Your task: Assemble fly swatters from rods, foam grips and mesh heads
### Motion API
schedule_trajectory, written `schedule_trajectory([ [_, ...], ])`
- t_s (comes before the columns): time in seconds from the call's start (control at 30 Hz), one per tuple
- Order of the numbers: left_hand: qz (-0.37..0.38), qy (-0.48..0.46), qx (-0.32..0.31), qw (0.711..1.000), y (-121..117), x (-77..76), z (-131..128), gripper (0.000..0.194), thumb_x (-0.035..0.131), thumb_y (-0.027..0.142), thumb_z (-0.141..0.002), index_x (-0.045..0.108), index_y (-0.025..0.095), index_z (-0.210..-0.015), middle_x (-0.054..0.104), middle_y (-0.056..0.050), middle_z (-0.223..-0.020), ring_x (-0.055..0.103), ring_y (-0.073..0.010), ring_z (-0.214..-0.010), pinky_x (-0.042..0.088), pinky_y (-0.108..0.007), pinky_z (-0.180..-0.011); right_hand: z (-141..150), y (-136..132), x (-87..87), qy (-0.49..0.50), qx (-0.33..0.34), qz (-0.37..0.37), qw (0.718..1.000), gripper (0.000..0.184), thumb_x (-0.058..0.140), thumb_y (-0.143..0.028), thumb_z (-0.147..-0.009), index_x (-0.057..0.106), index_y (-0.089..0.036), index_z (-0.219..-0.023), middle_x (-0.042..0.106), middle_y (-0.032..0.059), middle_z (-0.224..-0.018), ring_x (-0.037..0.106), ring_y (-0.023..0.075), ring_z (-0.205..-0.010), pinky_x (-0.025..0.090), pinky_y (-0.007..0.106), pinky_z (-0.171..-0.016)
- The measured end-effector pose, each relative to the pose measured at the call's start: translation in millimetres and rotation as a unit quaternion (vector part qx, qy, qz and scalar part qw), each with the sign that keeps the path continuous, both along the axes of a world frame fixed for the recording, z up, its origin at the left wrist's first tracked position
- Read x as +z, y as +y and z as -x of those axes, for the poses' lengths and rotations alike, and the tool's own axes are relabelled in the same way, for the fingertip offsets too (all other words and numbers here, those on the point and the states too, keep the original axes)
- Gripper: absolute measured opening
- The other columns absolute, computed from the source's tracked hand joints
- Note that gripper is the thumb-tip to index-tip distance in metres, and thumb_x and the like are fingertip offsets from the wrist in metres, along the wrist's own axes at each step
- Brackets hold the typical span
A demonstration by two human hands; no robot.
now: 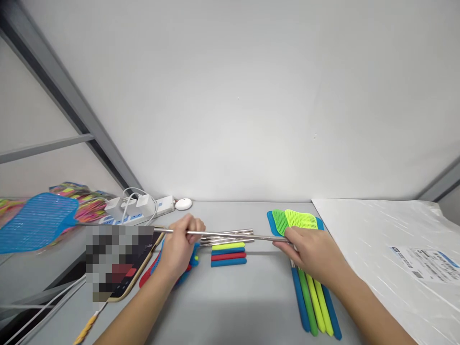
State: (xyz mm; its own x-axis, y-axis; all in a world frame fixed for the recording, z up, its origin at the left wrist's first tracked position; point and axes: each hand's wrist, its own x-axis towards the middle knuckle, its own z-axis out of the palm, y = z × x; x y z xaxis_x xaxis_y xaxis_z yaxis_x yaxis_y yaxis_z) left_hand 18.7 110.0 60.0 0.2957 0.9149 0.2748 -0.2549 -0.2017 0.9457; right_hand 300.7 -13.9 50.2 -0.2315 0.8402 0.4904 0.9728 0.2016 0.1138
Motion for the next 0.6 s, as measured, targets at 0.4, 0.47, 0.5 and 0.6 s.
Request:
schedule_trajectory([
  [0.4, 0.041, -0.239, 0.218, 0.945, 18, 16.7, 18, 0.053, 0.027, 0.047, -0.093, 0.025, 0.020, -0.048, 0.020, 0.005, -0.045, 0.024, -0.0101, -0.043, 0.026, -0.027, -0.048, -38, -4, -1.1, 0.024, -0.062, -0.008, 0.998, 0.041, 0.047, -0.057, -0.092, 0.052, -0.021, -0.071, 0.052, -0.0025, -0.055, 0.042, 0.0119, -0.045, 0.021, 0.025, -0.048],
  [0.47, 0.042, -0.246, 0.240, 0.938, 20, 16.4, 18, 0.052, 0.028, 0.046, -0.094, 0.025, 0.020, -0.049, 0.020, 0.005, -0.045, 0.023, -0.0101, -0.043, 0.026, -0.026, -0.047, -43, -5, -1.8, 0.025, -0.065, -0.013, 0.997, 0.042, 0.048, -0.058, -0.091, 0.053, -0.021, -0.070, 0.052, -0.0024, -0.054, 0.042, 0.0117, -0.045, 0.020, 0.026, -0.048],
  [0.5, 0.039, -0.244, 0.243, 0.938, 21, 15.8, 17, 0.052, 0.029, 0.045, -0.095, 0.025, 0.020, -0.049, 0.020, 0.005, -0.045, 0.023, -0.0101, -0.043, 0.025, -0.026, -0.047, -45, -5, -1.9, 0.025, -0.065, -0.017, 0.997, 0.043, 0.048, -0.058, -0.090, 0.053, -0.021, -0.069, 0.051, -0.0023, -0.054, 0.042, 0.0117, -0.045, 0.019, 0.026, -0.048],
  [0.6, 0.026, -0.224, 0.223, 0.948, 19, 11.5, 10, 0.052, 0.033, 0.040, -0.096, 0.026, 0.020, -0.049, 0.022, 0.005, -0.044, 0.022, -0.0103, -0.042, 0.024, -0.026, -0.046, -49, -6, -1.6, 0.008, -0.068, -0.041, 0.997, 0.047, 0.048, -0.059, -0.090, 0.050, -0.021, -0.063, 0.048, -0.0026, -0.050, 0.041, 0.0116, -0.044, 0.018, 0.026, -0.048],
])
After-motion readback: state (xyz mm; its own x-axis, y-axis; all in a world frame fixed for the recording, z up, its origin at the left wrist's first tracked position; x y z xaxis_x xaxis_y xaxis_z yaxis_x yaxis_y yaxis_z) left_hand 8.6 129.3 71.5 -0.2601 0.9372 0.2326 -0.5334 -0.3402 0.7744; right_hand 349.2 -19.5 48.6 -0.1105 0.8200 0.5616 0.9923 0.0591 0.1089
